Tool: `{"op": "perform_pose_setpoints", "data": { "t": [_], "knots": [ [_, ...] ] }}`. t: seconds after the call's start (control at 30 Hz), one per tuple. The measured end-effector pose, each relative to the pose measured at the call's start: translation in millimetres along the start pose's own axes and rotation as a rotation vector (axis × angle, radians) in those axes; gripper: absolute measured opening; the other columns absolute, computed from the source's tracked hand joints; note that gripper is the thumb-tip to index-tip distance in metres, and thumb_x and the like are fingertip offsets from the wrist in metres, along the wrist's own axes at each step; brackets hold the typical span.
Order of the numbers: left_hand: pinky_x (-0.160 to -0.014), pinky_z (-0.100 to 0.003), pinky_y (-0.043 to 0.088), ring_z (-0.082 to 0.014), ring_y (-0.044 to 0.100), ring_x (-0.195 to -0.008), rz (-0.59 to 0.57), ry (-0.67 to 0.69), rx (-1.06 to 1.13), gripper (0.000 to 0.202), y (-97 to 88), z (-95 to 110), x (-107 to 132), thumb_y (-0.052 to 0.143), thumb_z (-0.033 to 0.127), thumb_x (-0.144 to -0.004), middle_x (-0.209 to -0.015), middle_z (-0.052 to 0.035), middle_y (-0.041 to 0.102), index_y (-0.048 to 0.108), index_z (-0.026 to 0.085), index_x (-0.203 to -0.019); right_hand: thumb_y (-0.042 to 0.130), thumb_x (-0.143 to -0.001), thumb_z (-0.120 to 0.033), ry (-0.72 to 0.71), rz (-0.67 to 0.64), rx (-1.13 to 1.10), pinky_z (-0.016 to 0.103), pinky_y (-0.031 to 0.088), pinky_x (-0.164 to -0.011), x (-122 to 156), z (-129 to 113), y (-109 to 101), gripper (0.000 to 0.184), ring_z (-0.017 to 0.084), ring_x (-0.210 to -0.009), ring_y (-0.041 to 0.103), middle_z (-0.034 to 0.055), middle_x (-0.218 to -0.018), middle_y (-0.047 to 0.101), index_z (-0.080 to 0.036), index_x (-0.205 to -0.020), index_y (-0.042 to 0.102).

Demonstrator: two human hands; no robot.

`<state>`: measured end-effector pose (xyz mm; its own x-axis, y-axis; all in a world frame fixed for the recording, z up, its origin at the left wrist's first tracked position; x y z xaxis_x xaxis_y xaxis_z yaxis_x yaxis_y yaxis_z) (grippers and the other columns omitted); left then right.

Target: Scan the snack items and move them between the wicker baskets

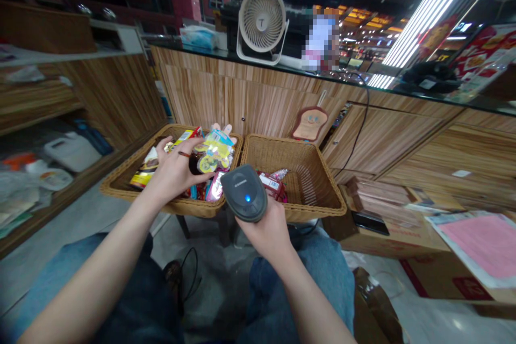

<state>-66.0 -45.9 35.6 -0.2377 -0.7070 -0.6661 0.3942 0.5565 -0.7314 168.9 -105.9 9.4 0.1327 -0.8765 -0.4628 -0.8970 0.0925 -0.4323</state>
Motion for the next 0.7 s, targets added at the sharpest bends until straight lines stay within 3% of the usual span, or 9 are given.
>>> {"op": "perform_pose_setpoints", "data": {
  "t": [0.1, 0.23, 0.47, 0.7],
  "knots": [
    [-0.124, -0.057, 0.018, -0.0324, 0.059, -0.136, 0.029, 0.132, 0.069, 0.073, -5.2, -0.4, 5.9, 0.078, 0.036, -0.084, -0.147, -0.0149, 0.063, 0.042, 0.026, -0.147, 0.069, -0.081, -0.031, -0.006, 0.014, -0.004, 0.033, 0.056, -0.061, -0.7, -0.8, -1.0, 0.02, 0.028, -0.069, 0.075, 0.0072, -0.065, 0.074, -0.023, -0.065, 0.06],
    [-0.124, -0.057, 0.019, -0.0311, 0.059, -0.138, 0.05, 0.208, 0.079, 0.074, -6.0, -0.2, 13.1, 0.079, 0.028, -0.084, -0.148, -0.0143, 0.062, 0.04, 0.03, -0.146, 0.069, -0.081, -0.03, -0.02, 0.029, -0.001, 0.035, 0.058, -0.066, -2.3, -3.3, -1.8, 0.021, 0.029, -0.072, 0.076, 0.0075, -0.067, 0.075, -0.024, -0.063, 0.06],
    [-0.123, -0.06, 0.019, -0.0318, 0.058, -0.139, 0.033, 0.203, 0.07, 0.078, -2.3, 1.0, 13.6, 0.081, 0.027, -0.083, -0.149, -0.0158, 0.062, 0.036, 0.031, -0.146, 0.069, -0.079, -0.029, 0.002, 0.037, -0.004, 0.035, 0.06, -0.067, -1.8, -0.4, -2.5, 0.016, 0.029, -0.074, 0.077, 0.0076, -0.068, 0.076, -0.024, -0.066, 0.062],
    [-0.123, -0.056, 0.023, -0.0291, 0.06, -0.137, 0.102, 0.255, 0.132, 0.075, -8.5, 19.4, 6.4, 0.082, 0.026, -0.083, -0.147, -0.0132, 0.064, 0.039, 0.031, -0.144, 0.07, -0.08, -0.031, 0.037, 0.049, -0.007, 0.036, 0.061, -0.067, 0.4, 4.0, -9.6, 0.019, 0.03, -0.076, 0.078, 0.0071, -0.066, 0.076, -0.024, -0.065, 0.062]
  ]
}}
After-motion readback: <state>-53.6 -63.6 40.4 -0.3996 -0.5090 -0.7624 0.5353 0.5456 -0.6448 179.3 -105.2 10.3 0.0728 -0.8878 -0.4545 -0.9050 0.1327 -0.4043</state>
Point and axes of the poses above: each hand's wrist, its own x-axis away from the middle knuckle, its own y-axis out of the palm, z = x × y, the point moved 7 cm from there along -x, towards the middle knuckle
